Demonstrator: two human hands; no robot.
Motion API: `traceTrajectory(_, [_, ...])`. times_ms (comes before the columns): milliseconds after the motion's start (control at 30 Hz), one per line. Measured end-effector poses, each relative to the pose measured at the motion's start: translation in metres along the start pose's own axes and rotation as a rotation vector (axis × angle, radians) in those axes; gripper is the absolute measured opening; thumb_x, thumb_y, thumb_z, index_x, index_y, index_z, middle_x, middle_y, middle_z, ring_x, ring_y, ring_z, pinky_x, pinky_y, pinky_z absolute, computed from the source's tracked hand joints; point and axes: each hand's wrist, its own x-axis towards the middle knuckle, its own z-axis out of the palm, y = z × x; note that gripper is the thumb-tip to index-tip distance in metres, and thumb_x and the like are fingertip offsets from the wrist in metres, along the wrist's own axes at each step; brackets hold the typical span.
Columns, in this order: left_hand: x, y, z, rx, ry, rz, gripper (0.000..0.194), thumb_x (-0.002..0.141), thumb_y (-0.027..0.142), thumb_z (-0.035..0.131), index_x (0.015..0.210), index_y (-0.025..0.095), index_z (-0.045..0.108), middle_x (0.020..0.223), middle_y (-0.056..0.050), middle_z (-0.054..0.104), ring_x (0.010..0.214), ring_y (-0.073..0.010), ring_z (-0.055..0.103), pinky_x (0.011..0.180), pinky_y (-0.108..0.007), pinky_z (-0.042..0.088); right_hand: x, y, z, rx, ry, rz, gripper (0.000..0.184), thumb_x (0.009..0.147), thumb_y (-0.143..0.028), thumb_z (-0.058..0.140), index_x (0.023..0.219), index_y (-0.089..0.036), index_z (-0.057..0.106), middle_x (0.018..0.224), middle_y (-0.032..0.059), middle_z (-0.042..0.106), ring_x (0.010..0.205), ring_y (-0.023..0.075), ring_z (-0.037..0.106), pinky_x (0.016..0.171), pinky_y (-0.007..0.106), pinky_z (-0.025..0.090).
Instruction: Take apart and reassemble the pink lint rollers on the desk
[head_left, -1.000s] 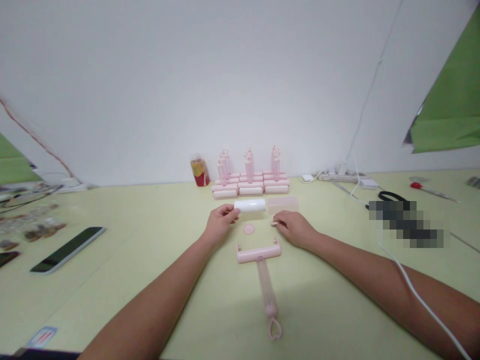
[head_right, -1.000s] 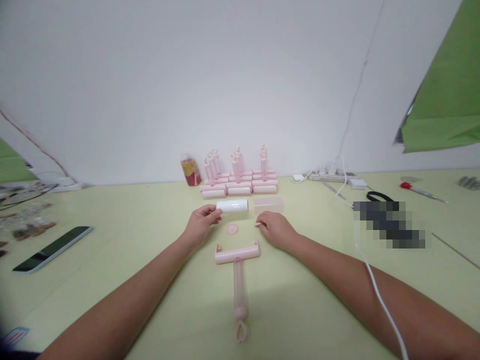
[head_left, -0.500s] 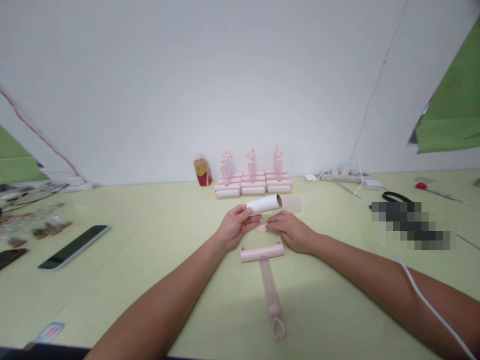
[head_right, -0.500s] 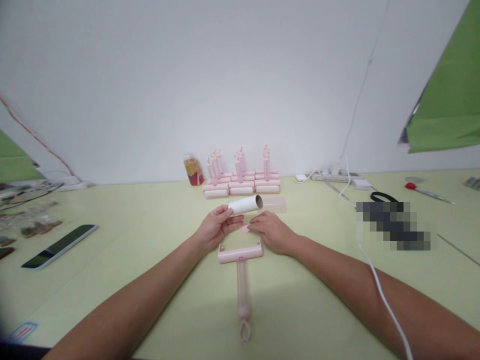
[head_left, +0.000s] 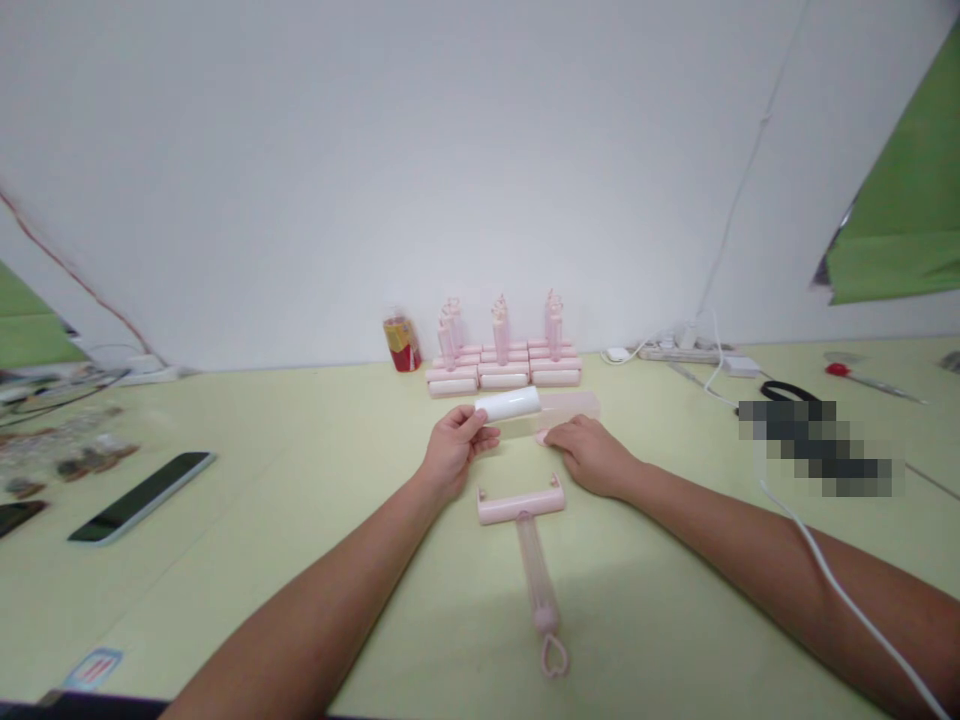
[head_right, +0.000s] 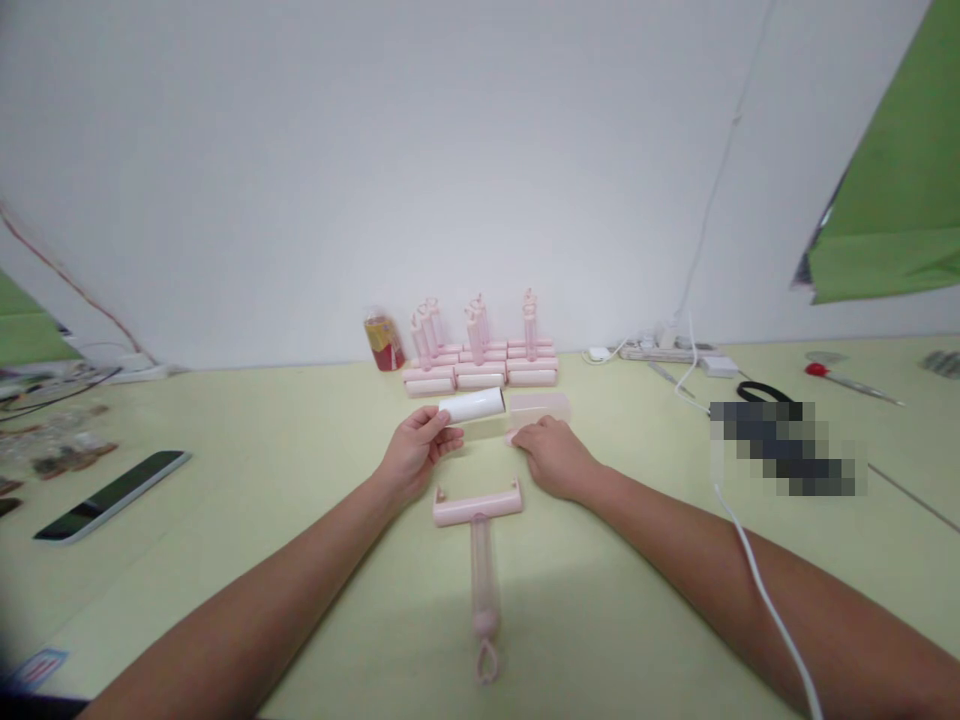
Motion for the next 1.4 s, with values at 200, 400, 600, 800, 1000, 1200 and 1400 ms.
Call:
traceTrajectory(200, [0.000,0.001,-0.002,0.101,0.032,0.052,0.035,0.072,0.040,0.077,0.086,0.017,0.055,0.069,0.002,0.063,0.063,-0.0118,0.067,0.061,-0.024,0.056,0.000,0.006,0.002,-0.001,0.104,0.048,0.033,0.082,-0.008,0.049,0.107,-0.017,0.069,0.109,0.0105,0.069,0.102,0.0251,0.057,0.092,0.037,0.038])
traceTrajectory(400, [-0.009,0.001,0.006,0.303,0.004,0.171,0.029,0.073,0.038,0.076,0.078,0.014,0.061,0.064,0.001,0.062,0.059,-0.0111,0.062,0.060,-0.023,0.050,-0.002,-0.004,-0.006,0.168,0.555,-0.014,0.026,0.088,-0.022,0.051,0.112,-0.017,0.063,0.112,0.0115,0.063,0.108,0.0262,0.053,0.096,0.041,0.040])
traceTrajectory(600, [-0.032,0.014,0.031,0.748,-0.249,0.529,0.017,0.085,0.031,0.066,0.081,0.015,0.067,0.084,-0.006,0.066,0.078,-0.0147,0.062,0.073,-0.027,0.050,-0.004,-0.018,-0.009,0.099,0.491,-0.091,0.048,0.082,-0.032,0.065,0.126,-0.019,0.055,0.118,0.0108,0.063,0.108,0.0292,0.052,0.096,0.045,0.038])
traceTrajectory(800, [-0.049,0.025,0.039,0.797,-0.396,0.751,0.040,0.092,0.024,0.055,0.131,0.023,0.054,0.147,-0.015,0.039,0.102,-0.0169,0.063,0.079,-0.028,0.055,0.002,0.017,-0.012,0.187,0.769,0.170,0.039,0.079,-0.034,0.066,0.113,-0.019,0.056,0.107,0.0092,0.063,0.097,0.0259,0.054,0.086,0.040,0.042])
traceTrajectory(1000, [-0.058,0.036,0.034,1.067,-0.644,0.604,0.025,0.093,0.029,0.053,0.109,0.016,0.066,0.098,-0.009,0.070,0.084,-0.0160,0.064,0.078,-0.028,0.051,0.007,0.082,0.001,0.442,0.845,0.732,0.041,0.078,-0.040,0.059,0.111,-0.019,0.049,0.105,0.0078,0.062,0.087,0.0209,0.058,0.074,0.032,0.045])
traceTrajectory(1200, [-0.061,0.038,0.036,1.209,-0.705,0.420,0.029,0.091,0.037,0.054,0.110,0.019,0.068,0.101,-0.007,0.071,0.084,-0.0163,0.063,0.073,-0.025,0.047,0.004,0.106,0.018,0.441,0.684,0.805,0.036,0.065,-0.036,0.069,0.095,-0.019,0.057,0.089,0.0055,0.066,0.074,0.0209,0.059,0.067,0.032,0.045])
traceTrajectory(1400, [-0.066,0.042,0.041,1.296,-0.762,0.362,0.040,0.090,0.049,0.053,0.113,0.020,0.068,0.098,-0.007,0.071,0.080,-0.0179,0.062,0.068,-0.025,0.043,0.006,0.102,0.016,0.393,0.746,0.774,0.042,0.071,-0.029,0.058,0.111,-0.019,0.052,0.109,0.0107,0.061,0.086,0.0223,0.058,0.076,0.035,0.047])
